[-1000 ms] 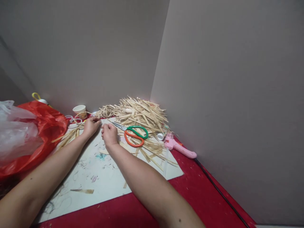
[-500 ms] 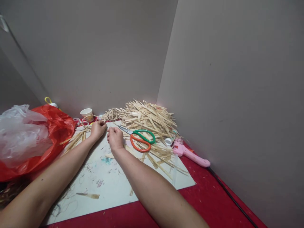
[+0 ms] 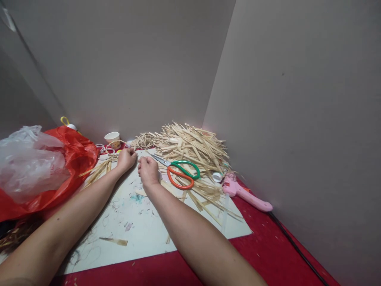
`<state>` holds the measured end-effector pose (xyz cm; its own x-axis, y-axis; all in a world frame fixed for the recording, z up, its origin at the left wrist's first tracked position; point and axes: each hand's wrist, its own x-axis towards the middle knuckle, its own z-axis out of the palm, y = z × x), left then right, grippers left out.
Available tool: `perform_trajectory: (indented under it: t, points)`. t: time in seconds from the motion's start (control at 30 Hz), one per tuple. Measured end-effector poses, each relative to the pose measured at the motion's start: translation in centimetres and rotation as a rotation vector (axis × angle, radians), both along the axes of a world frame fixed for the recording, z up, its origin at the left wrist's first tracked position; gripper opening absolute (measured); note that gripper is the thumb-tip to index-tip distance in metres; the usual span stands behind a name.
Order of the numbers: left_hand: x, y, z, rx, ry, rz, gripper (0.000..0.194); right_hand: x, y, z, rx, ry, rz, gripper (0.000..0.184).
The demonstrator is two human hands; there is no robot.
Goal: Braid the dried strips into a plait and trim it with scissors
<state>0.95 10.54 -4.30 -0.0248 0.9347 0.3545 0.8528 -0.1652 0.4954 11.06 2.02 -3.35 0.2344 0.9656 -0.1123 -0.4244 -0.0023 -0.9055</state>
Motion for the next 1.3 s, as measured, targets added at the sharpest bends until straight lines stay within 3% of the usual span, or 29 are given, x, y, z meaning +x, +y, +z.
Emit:
perform_trajectory:
  t: [0.33, 0.67, 1.3]
  points:
    - [0.3, 0.3, 0.7, -0.003, 0.001, -0.011, 0.015, 0.2, -0.1, 0.6, -0.007, -0.025, -0.018, 0.013]
    - [0.0, -0.3, -0.2, -0.047, -0.043, 0.003, 0.013, 0.1, 0.1, -0.5, 0.019, -0.023, 0.009, 0.011]
    - [0.0, -0.1, 0.0, -0.051, -0.050, -0.012, 0.017, 0.2, -0.1, -0.2, 0.003, -0.038, -0.005, 0.011]
